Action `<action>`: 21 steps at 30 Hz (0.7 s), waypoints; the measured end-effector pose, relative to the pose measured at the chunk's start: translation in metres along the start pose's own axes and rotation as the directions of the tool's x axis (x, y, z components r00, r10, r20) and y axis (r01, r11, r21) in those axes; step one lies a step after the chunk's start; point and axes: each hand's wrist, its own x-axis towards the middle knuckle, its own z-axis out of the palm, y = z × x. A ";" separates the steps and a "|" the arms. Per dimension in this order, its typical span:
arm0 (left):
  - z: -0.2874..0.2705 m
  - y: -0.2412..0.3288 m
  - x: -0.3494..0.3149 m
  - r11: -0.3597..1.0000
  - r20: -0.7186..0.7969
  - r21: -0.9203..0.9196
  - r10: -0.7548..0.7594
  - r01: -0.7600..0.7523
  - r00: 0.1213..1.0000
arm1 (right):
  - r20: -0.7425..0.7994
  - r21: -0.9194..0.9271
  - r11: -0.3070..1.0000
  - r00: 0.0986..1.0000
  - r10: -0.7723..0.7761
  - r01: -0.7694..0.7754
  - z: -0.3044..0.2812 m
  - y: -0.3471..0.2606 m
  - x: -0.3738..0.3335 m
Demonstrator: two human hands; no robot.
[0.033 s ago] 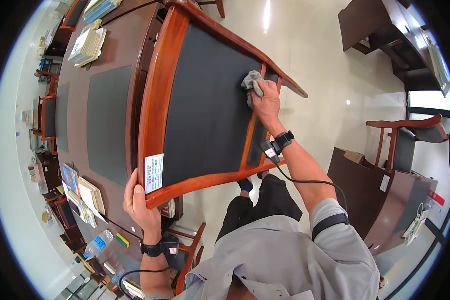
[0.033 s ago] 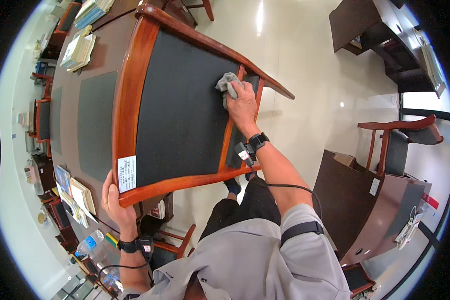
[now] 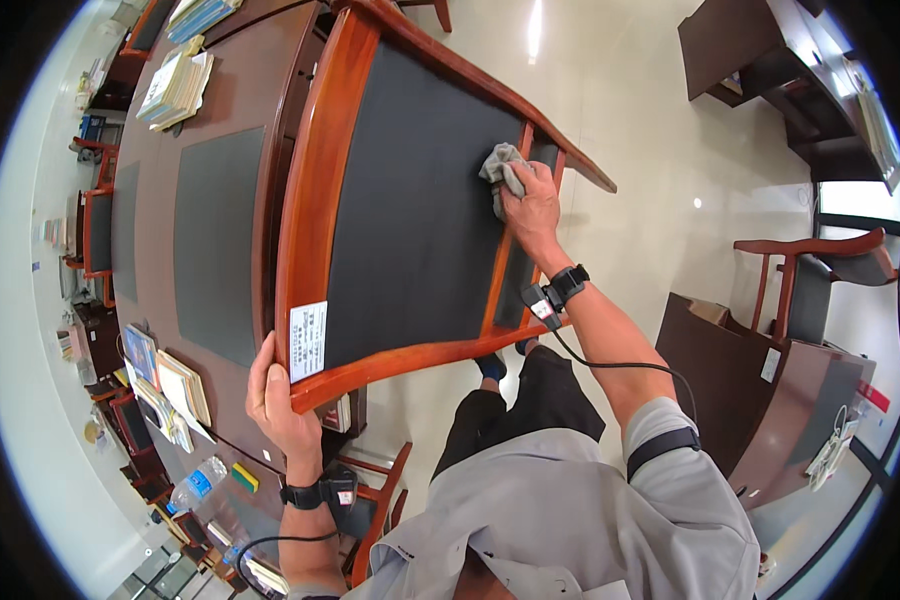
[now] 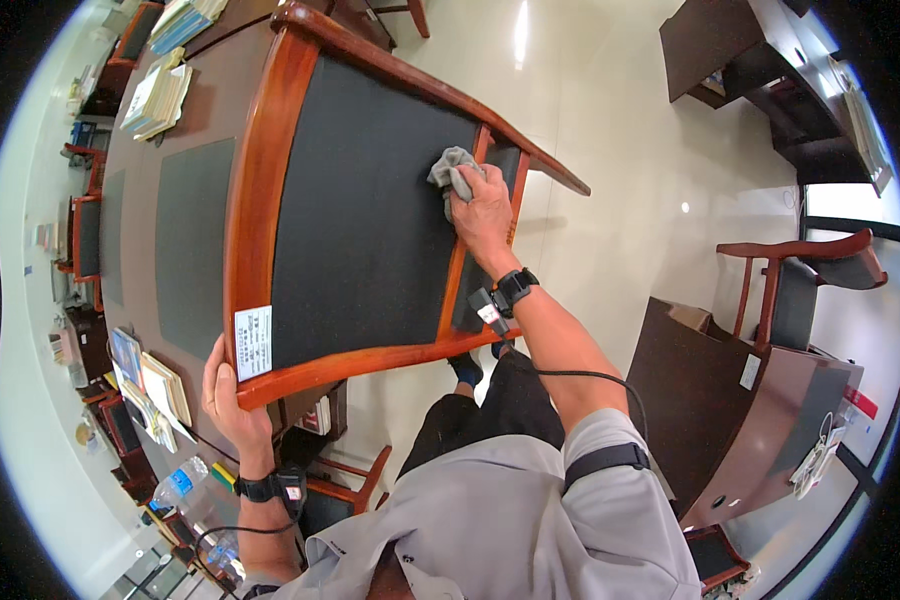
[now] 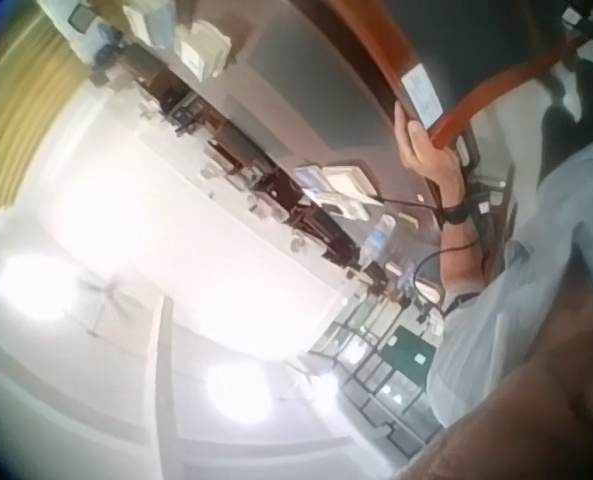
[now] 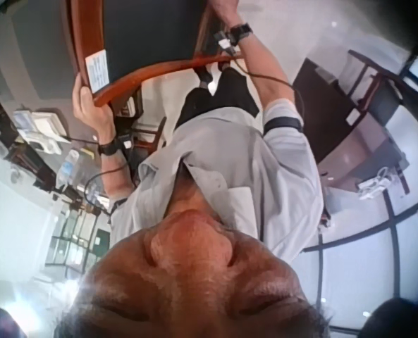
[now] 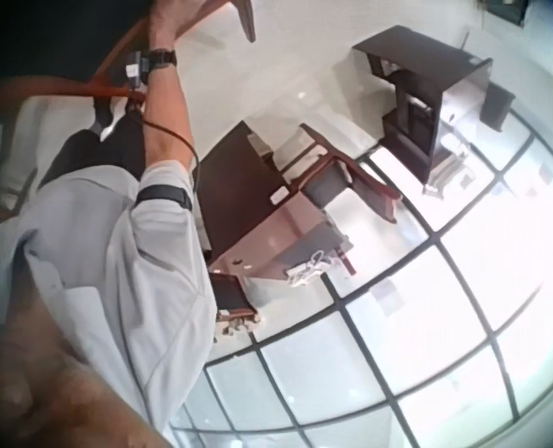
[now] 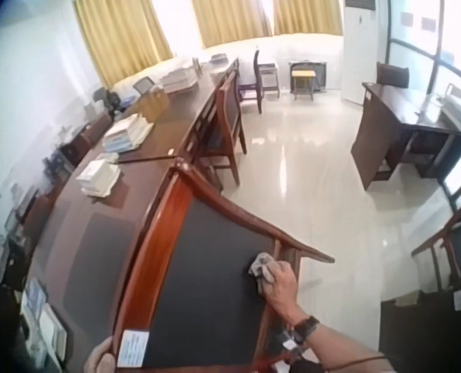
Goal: Cleaning a wooden desk and a chair with a cloth, including checking storage areas.
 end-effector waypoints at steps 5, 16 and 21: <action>-0.001 -0.001 0.003 1.000 -0.003 -0.006 -0.003 0.003 1.000 | 0.162 0.019 0.999 0.986 -0.048 0.045 -0.021 -0.027 -0.075; -0.007 -0.004 0.017 0.994 0.061 -0.110 0.028 -0.021 0.998 | 0.536 0.166 0.986 0.838 -0.101 0.013 -0.048 -0.072 -0.181; -0.007 -0.009 0.015 0.995 0.082 -0.079 0.073 -0.067 0.994 | 0.301 0.433 0.858 0.852 -0.428 0.278 -0.041 -0.173 -0.176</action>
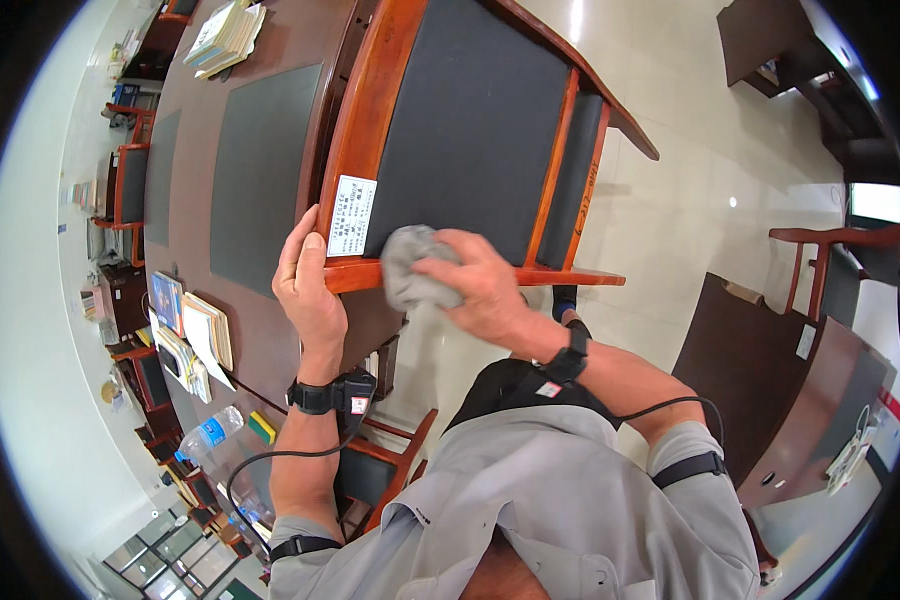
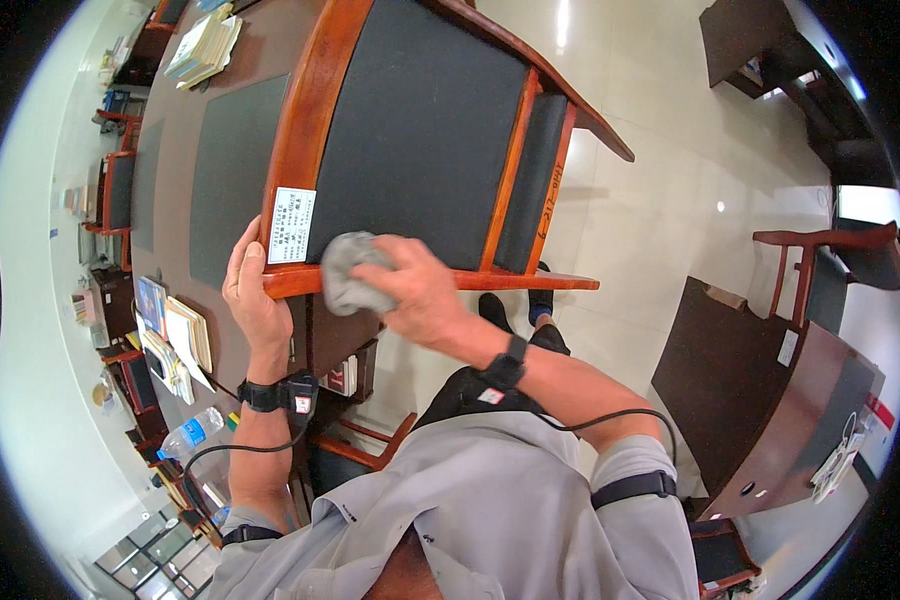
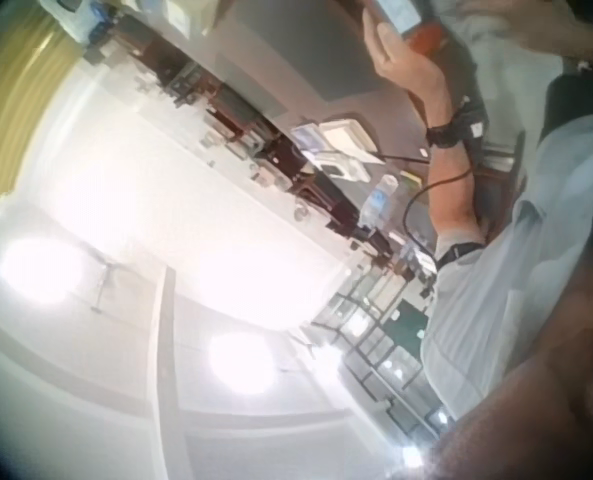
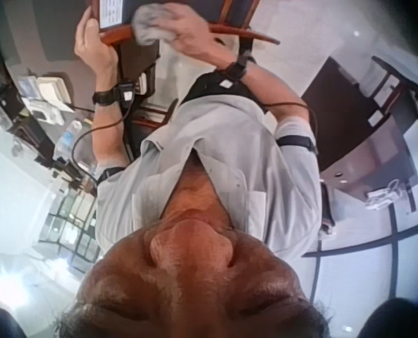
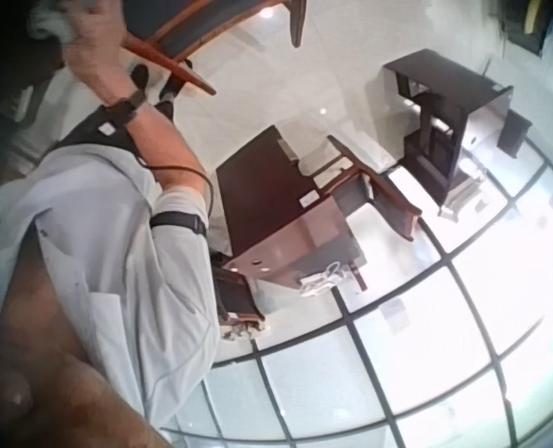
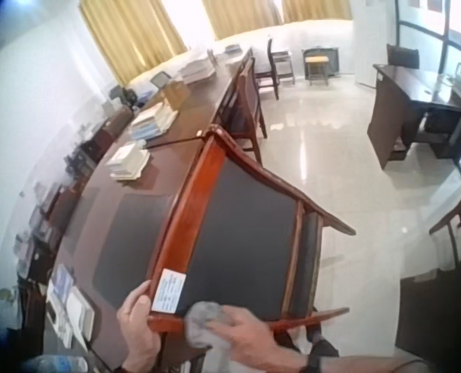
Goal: Cleaning a wooden desk and a chair with a cloth, including checking storage areas.
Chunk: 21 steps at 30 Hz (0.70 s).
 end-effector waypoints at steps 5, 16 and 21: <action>0.006 0.006 -0.005 0.995 -0.007 0.099 0.002 -0.001 1.000 | -0.065 -0.004 0.984 0.982 -0.176 0.176 0.023 -0.034 -0.001; 0.002 0.003 0.005 0.999 0.002 0.018 -0.030 0.030 1.000 | -0.060 -0.235 0.961 0.989 0.138 -0.148 -0.011 0.095 -0.122; -0.003 -0.012 0.007 1.000 -0.017 0.021 -0.010 0.010 1.000 | -0.053 -0.261 0.936 0.971 0.232 -0.238 -0.033 0.140 -0.160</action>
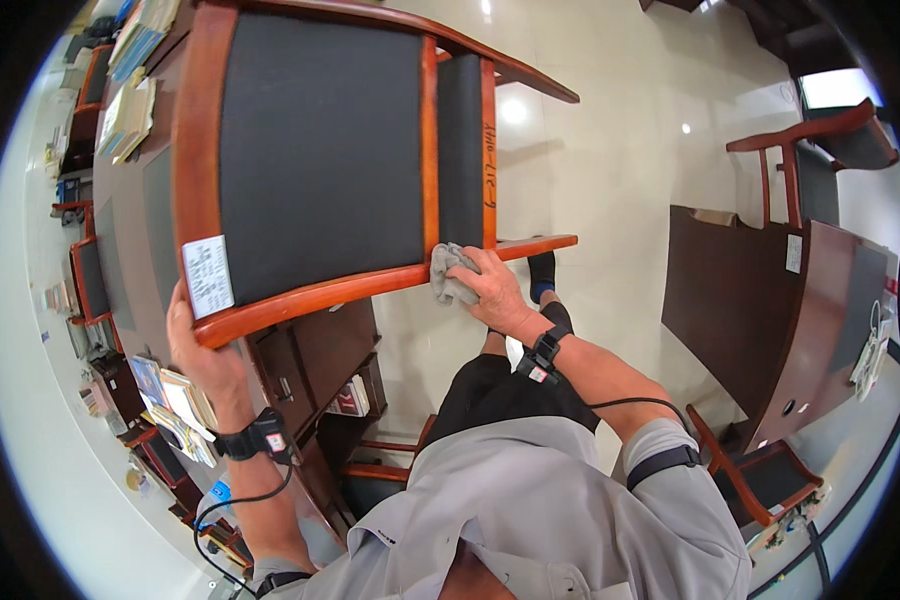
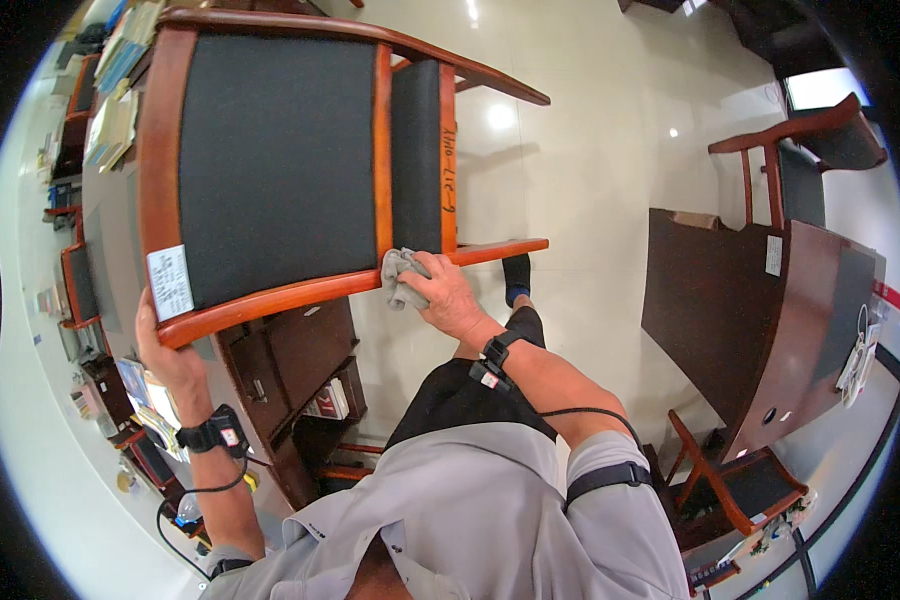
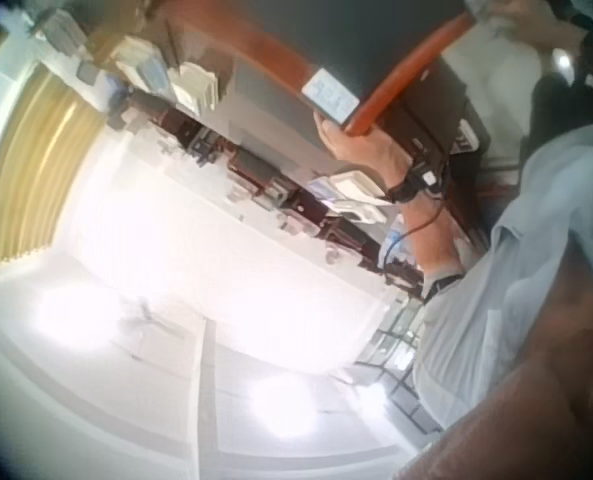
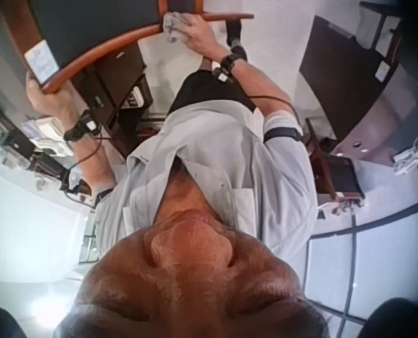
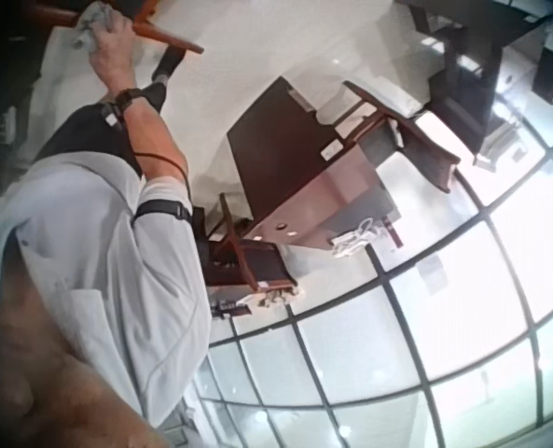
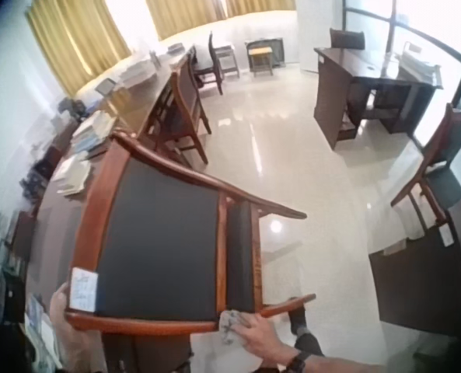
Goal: Cleaning a wooden desk and a chair with a cloth, including checking storage areas.
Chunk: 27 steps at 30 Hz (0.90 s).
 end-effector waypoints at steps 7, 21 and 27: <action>-0.026 -0.011 -0.003 0.991 -0.150 0.126 0.073 -0.054 0.986 | 0.089 -0.141 0.954 0.956 0.280 -0.266 -0.010 0.093 -0.045; -0.006 0.002 -0.009 0.970 -0.495 0.240 0.093 0.034 0.864 | -0.142 0.088 0.361 0.347 0.927 -0.928 0.017 0.296 -0.110; 0.006 0.010 -0.017 0.962 -0.538 0.271 0.130 0.025 0.833 | 0.031 -0.048 0.305 0.303 0.952 -0.951 -0.016 0.320 -0.075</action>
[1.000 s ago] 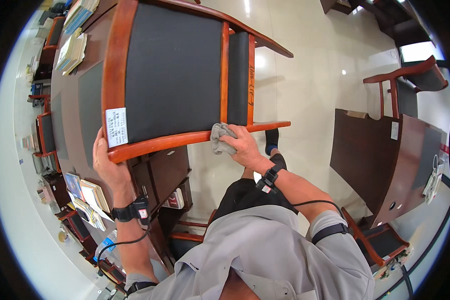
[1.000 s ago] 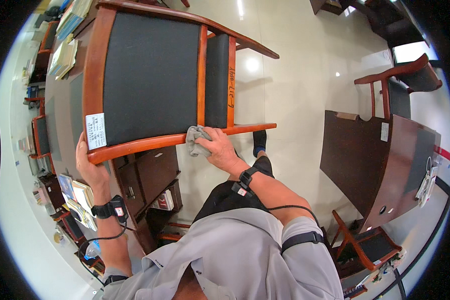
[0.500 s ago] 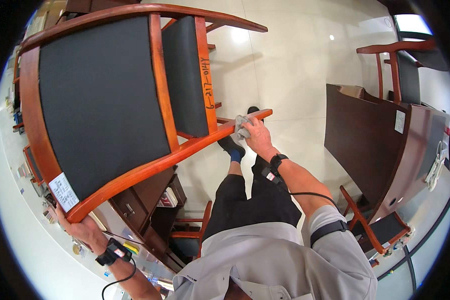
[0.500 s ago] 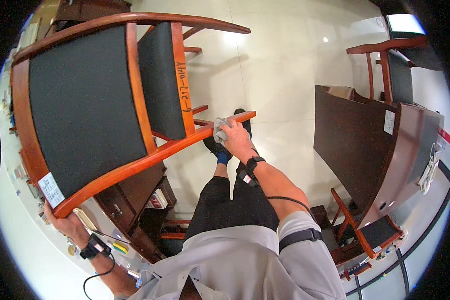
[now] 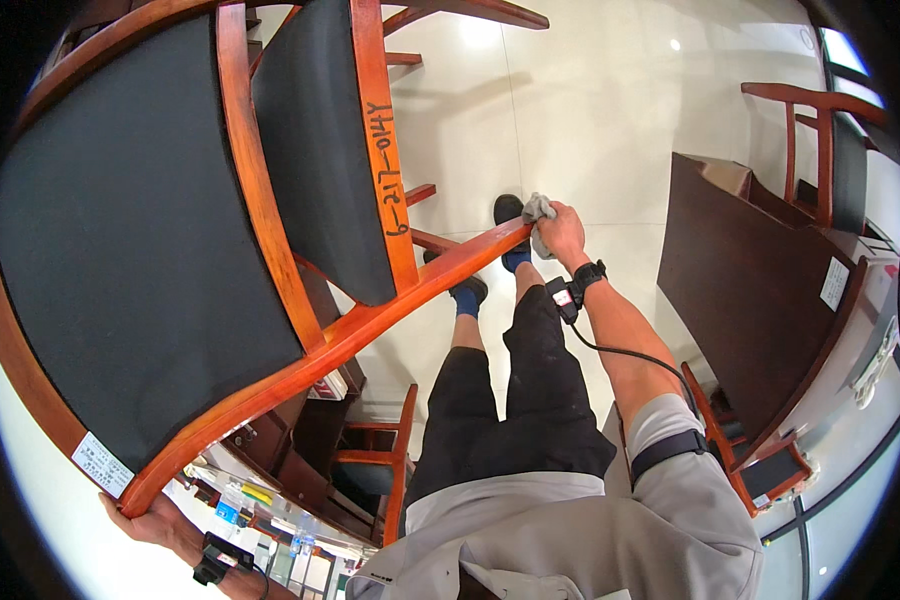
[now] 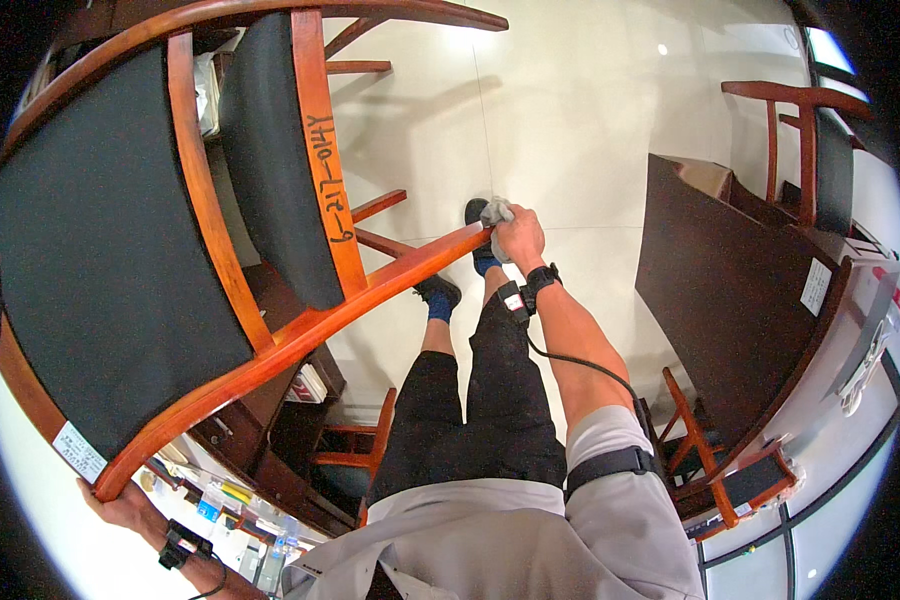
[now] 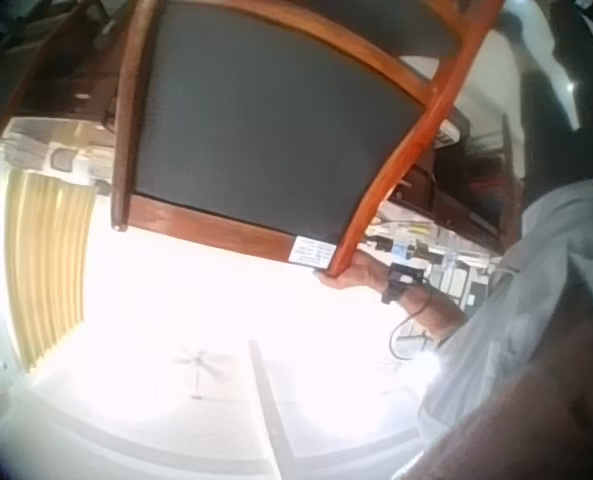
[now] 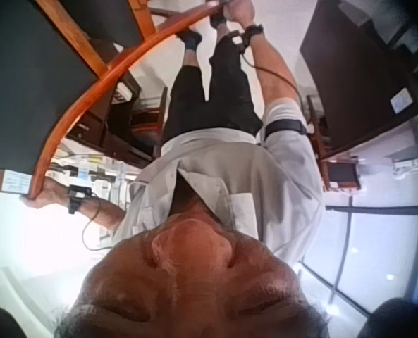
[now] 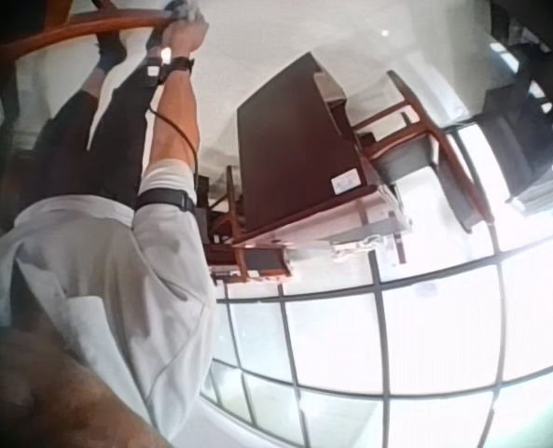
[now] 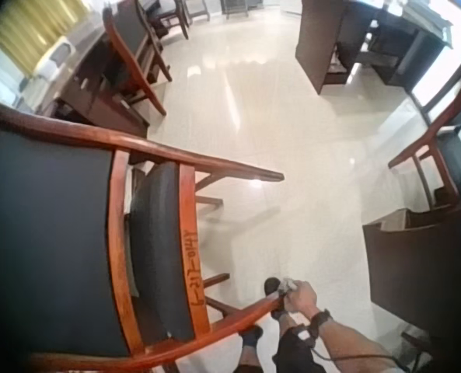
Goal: Cleaning a wooden desk and a chair with a cloth, including checking storage areas.
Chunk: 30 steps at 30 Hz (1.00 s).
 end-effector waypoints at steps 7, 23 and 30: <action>0.010 0.001 -0.014 0.990 -0.046 0.098 0.105 -0.100 0.993 | 0.516 -0.358 0.719 0.768 -0.379 0.595 -0.010 -0.081 -0.015; -0.017 -0.017 0.018 0.997 0.080 0.002 -0.076 0.076 0.994 | 0.689 0.632 0.596 0.711 -0.141 -0.495 0.036 -0.055 -0.201; 0.000 -0.008 0.006 0.998 0.013 0.064 0.018 -0.019 1.000 | 0.093 0.478 0.758 0.832 -0.547 0.445 0.100 0.043 -0.102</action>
